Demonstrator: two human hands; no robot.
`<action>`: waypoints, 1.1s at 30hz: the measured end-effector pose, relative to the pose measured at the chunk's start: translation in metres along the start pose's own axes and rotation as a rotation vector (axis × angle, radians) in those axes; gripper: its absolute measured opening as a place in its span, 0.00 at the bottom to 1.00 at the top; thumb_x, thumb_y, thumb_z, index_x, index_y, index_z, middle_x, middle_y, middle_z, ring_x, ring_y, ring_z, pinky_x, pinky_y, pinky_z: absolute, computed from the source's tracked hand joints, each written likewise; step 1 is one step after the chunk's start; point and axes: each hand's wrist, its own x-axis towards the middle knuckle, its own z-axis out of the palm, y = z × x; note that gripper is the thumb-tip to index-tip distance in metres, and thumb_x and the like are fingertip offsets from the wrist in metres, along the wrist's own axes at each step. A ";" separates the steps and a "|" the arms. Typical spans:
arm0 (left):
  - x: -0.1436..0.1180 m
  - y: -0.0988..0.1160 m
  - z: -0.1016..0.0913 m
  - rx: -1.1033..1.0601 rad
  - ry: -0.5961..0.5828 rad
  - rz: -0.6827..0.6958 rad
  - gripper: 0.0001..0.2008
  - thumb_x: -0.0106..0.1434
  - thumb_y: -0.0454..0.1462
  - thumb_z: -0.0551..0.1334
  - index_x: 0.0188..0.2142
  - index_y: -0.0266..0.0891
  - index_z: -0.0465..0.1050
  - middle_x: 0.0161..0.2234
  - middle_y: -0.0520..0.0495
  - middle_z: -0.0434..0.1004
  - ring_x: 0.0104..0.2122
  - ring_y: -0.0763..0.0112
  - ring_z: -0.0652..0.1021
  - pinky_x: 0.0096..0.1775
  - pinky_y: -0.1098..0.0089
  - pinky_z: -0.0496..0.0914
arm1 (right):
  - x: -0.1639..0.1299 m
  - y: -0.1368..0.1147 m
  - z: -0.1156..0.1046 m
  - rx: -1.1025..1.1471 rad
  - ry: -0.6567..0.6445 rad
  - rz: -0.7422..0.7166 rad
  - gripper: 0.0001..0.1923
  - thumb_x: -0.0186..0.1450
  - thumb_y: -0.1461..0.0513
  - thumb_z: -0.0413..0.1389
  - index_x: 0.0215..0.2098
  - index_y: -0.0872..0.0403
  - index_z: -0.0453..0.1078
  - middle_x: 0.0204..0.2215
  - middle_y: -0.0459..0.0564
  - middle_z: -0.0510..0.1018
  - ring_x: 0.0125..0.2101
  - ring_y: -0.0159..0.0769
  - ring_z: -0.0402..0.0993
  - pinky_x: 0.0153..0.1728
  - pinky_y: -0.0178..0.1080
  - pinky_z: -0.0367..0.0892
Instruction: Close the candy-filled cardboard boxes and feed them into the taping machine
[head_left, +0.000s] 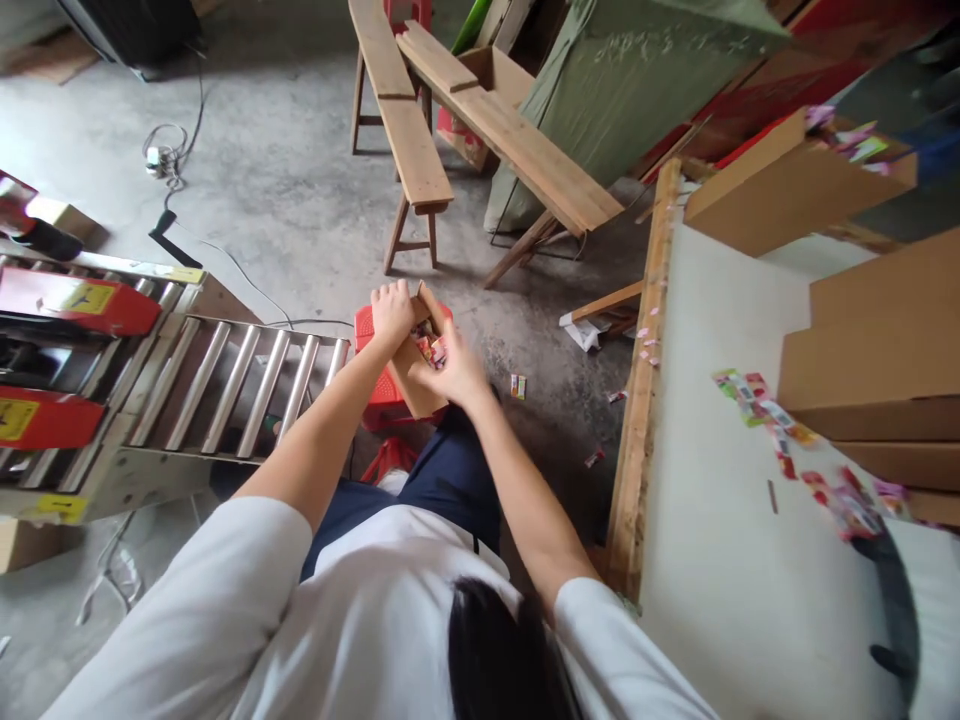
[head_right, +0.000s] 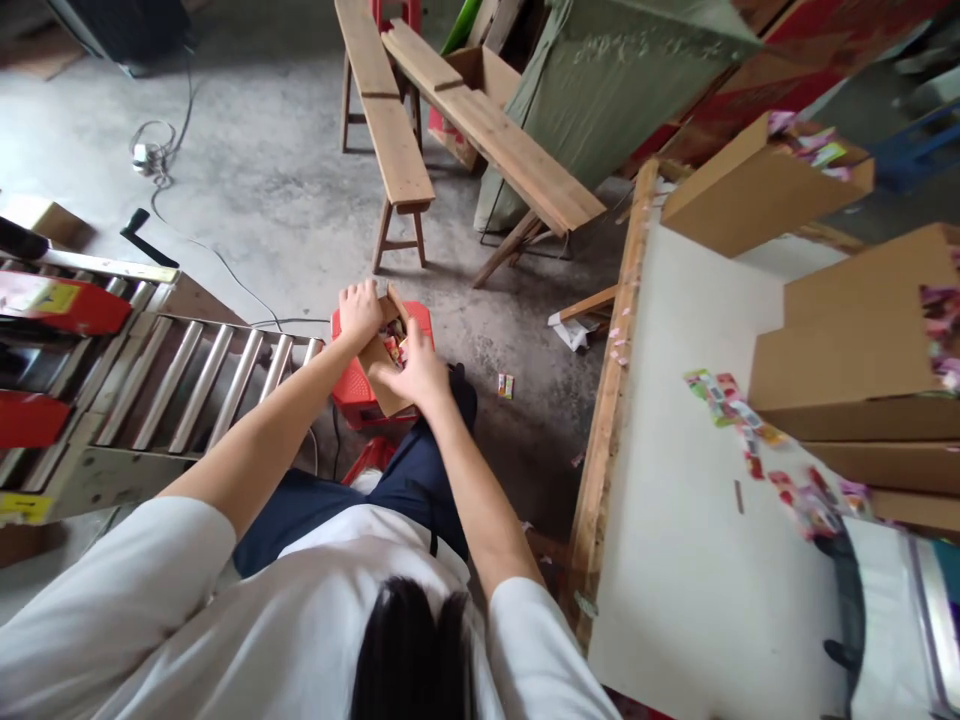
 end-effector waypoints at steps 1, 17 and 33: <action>0.003 -0.001 -0.006 -0.073 0.044 -0.065 0.15 0.65 0.30 0.48 0.47 0.35 0.69 0.43 0.35 0.74 0.52 0.52 0.72 0.58 0.51 0.59 | -0.010 -0.006 0.010 -0.091 -0.086 -0.033 0.47 0.59 0.48 0.63 0.70 0.57 0.51 0.68 0.66 0.54 0.66 0.64 0.51 0.62 0.67 0.53; -0.231 0.003 0.043 -1.103 -0.199 -1.083 0.39 0.69 0.59 0.37 0.59 0.33 0.67 0.47 0.32 0.79 0.43 0.58 0.82 0.49 0.61 0.75 | -0.025 0.040 0.010 -0.122 -0.039 -0.047 0.43 0.58 0.53 0.58 0.69 0.54 0.52 0.69 0.57 0.56 0.65 0.56 0.54 0.58 0.59 0.57; -0.249 -0.060 -0.247 -0.240 0.258 -0.482 0.28 0.63 0.56 0.58 0.55 0.43 0.73 0.50 0.41 0.80 0.53 0.54 0.77 0.55 0.58 0.70 | 0.022 -0.187 0.118 0.097 -0.455 -0.920 0.45 0.57 0.56 0.61 0.70 0.53 0.52 0.70 0.57 0.52 0.68 0.56 0.47 0.66 0.63 0.31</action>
